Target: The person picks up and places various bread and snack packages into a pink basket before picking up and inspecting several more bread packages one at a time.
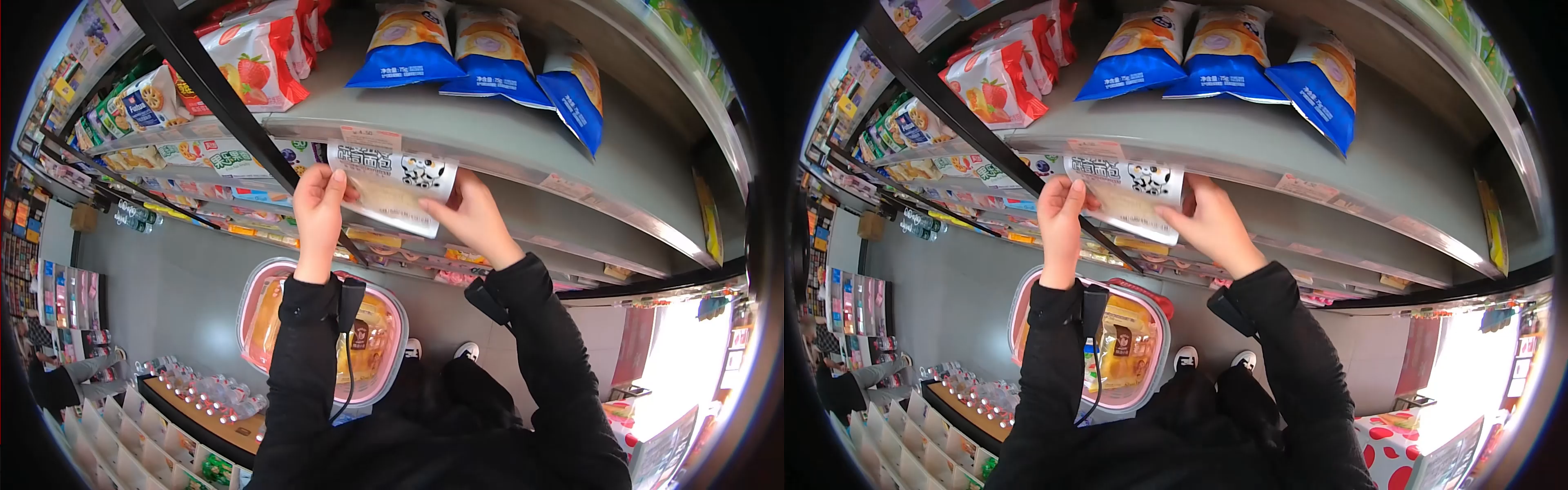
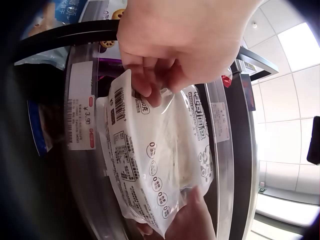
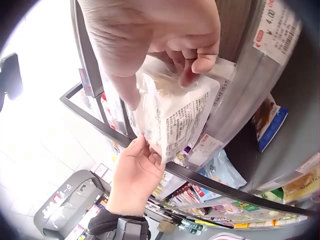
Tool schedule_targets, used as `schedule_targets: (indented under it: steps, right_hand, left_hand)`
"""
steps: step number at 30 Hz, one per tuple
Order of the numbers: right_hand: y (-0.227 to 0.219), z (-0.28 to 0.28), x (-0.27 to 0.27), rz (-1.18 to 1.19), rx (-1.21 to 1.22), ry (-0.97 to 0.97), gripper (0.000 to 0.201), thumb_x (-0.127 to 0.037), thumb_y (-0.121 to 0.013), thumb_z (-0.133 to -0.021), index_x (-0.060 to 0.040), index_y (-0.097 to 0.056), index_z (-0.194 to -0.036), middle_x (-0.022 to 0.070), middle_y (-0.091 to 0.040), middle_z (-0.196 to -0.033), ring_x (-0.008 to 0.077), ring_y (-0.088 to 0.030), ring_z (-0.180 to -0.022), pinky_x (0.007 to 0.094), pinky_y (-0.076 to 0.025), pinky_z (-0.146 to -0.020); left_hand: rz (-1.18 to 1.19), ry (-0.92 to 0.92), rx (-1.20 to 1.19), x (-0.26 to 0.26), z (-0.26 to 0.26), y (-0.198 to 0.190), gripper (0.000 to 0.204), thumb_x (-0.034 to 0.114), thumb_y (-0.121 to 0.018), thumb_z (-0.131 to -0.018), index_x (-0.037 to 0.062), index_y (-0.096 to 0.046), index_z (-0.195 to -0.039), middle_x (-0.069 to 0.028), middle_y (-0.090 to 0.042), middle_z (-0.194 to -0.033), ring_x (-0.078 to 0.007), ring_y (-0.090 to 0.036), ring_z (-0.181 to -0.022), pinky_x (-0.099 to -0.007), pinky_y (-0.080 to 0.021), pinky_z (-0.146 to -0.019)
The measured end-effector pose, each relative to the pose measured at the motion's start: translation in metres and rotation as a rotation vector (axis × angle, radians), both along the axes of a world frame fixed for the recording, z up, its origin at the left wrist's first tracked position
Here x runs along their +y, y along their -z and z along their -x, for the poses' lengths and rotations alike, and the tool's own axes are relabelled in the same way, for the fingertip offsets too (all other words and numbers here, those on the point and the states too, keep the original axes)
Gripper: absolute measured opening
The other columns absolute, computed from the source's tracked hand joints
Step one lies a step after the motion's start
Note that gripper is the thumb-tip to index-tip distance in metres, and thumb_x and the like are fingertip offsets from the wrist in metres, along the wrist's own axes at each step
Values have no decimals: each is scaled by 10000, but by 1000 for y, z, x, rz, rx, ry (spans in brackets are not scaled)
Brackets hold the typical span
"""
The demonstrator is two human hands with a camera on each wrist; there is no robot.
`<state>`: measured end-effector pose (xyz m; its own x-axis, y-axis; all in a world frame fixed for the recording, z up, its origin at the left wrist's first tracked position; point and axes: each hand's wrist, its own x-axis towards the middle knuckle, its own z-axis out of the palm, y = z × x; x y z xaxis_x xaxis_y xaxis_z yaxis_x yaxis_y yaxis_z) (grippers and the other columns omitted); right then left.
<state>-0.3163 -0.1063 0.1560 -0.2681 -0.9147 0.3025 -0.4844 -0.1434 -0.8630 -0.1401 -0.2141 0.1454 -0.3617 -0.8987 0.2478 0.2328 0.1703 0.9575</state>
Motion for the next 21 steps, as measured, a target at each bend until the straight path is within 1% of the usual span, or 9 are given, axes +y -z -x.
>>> schedule_targets:
  steps: [2,7,9,10,12,13,15,18,21]
  right_hand:
    - [0,3,-10,44,14,25,291,-184,-624,-704,43,-519,-853,105,-520,-617,185,-498,-535,290,-407,-516]
    - [-5,9,-22,-83,200,110,251,-190,-588,-734,41,-517,-804,144,-531,-634,258,-536,-577,335,-417,-541]
    - [-1,10,-25,-338,515,143,318,-179,-606,-726,39,-511,-938,140,-563,-737,218,-555,-632,305,-430,-560]
    - [7,11,-25,-337,514,141,318,-179,-606,-726,39,-511,-938,140,-563,-737,218,-555,-632,305,-430,-560]
    - [20,11,-23,-68,546,174,387,-159,-605,-718,39,-461,-1017,151,-547,-838,239,-562,-672,324,-440,-588]
    - [25,12,-20,-69,547,165,387,-159,-605,-718,39,-461,-1017,151,-547,-838,239,-562,-672,324,-440,-588]
    - [18,7,-14,-151,185,105,487,-153,-615,-701,27,-399,-1098,153,-516,-942,238,-556,-725,341,-450,-628]
    - [19,1,-11,-86,235,157,501,-170,-621,-687,26,-401,-1093,175,-496,-988,306,-527,-860,370,-420,-745]
    - [21,9,-20,6,315,248,624,-219,-657,-658,35,-358,-1143,196,-486,-1035,327,-484,-959,362,-392,-811]
  left_hand:
    - [35,4,28,-5,5,-2,119,105,-492,-838,5,-472,-776,-42,-541,-660,-100,-523,-599,-216,-415,-579]
    - [102,-35,46,-21,15,13,115,91,-496,-834,-18,-473,-808,-60,-556,-686,-117,-551,-646,-225,-437,-620]
    - [76,-89,30,-25,17,23,123,87,-499,-832,-31,-469,-819,-71,-560,-711,-133,-575,-676,-232,-455,-629]
    - [50,-110,-48,-26,15,28,113,69,-487,-832,-42,-465,-838,-79,-557,-726,-153,-591,-688,-239,-468,-630]
    - [46,-132,-78,-25,11,36,103,55,-473,-833,-46,-460,-853,-87,-556,-750,-159,-594,-678,-242,-469,-626]
    - [40,-152,-109,-25,9,40,97,41,-459,-834,-50,-456,-868,-95,-555,-774,-166,-596,-668,-244,-471,-623]
    - [41,-186,-142,-21,7,39,147,-8,-440,-810,-64,-435,-946,-132,-540,-873,-184,-591,-708,-252,-469,-647]
    - [182,-226,-182,-14,6,38,390,-43,-453,-747,-81,-358,-1123,-197,-476,-1049,-221,-553,-820,-280,-459,-683]
    - [293,-357,-254,-4,9,35,445,-23,-471,-742,-89,-331,-1160,-213,-481,-1043,-246,-536,-870,-304,-455,-684]
